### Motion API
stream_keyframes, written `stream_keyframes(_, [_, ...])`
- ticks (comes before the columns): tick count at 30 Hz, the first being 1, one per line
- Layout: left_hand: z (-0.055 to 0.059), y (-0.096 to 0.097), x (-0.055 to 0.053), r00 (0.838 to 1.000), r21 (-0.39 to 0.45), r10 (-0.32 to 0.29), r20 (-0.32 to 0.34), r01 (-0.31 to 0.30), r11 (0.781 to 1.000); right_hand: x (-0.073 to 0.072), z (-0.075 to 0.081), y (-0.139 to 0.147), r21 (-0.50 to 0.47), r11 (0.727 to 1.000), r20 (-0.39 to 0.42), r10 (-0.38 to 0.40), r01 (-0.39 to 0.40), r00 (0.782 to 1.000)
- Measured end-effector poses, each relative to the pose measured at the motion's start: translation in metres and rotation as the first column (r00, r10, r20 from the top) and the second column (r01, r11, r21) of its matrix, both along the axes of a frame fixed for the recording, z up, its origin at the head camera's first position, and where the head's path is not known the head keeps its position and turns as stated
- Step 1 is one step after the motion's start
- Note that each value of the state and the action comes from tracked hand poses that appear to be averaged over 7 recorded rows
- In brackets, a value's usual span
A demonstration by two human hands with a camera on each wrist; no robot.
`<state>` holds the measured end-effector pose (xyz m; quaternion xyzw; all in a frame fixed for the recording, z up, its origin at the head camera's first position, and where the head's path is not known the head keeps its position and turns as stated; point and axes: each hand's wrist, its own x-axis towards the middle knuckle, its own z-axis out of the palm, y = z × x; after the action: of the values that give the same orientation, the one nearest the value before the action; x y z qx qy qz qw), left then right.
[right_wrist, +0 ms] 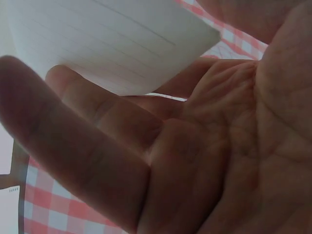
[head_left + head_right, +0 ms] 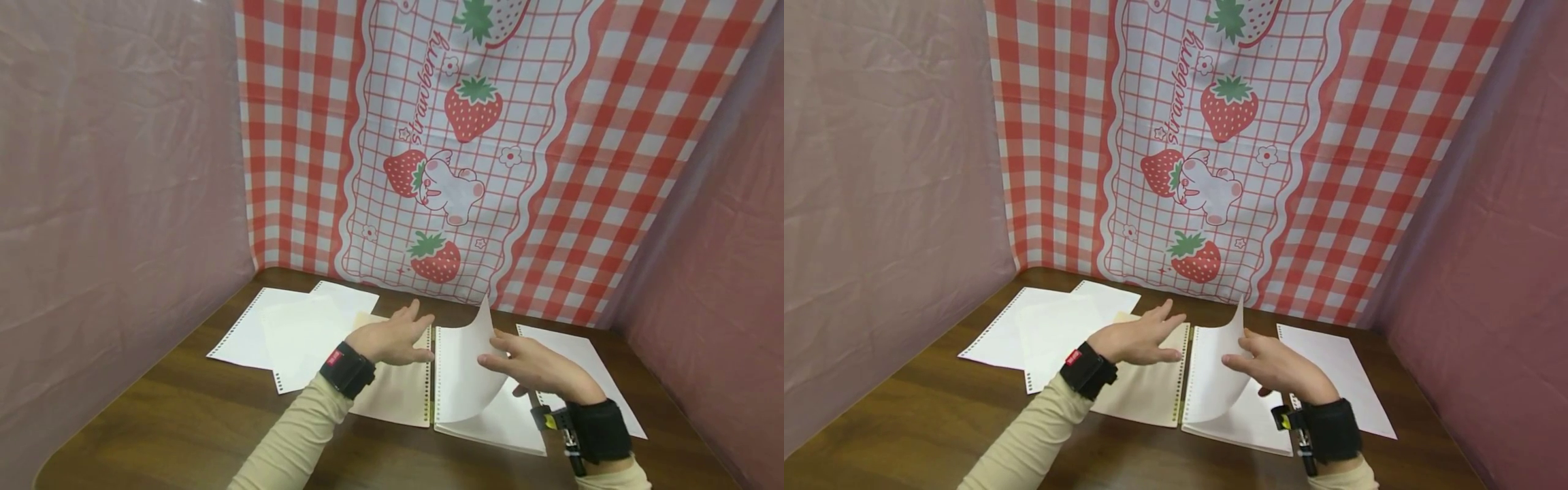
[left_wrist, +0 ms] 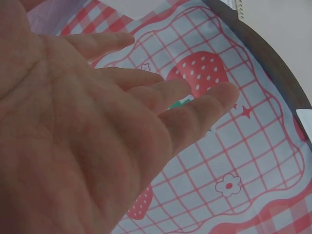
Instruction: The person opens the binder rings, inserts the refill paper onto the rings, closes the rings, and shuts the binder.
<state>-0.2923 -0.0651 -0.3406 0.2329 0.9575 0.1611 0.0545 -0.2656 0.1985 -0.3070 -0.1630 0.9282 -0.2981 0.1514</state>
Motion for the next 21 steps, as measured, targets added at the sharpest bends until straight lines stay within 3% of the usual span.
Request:
stream_keyframes(10, [-0.011, 0.007, -0.001, 0.999, -0.04, -0.034, -0.006, 0.034, 0.999, -0.004, -0.001, 0.007, 0.016, 1.0, 0.002, -0.015, 0.015, 1.0])
stream_keyframes(21, [-0.014, 0.012, -0.002, 0.999, -0.086, -0.039, -0.019, 0.038, 0.996, -0.007, -0.004, 0.013, 0.022, 1.0, -0.007, -0.001, 0.001, 1.0])
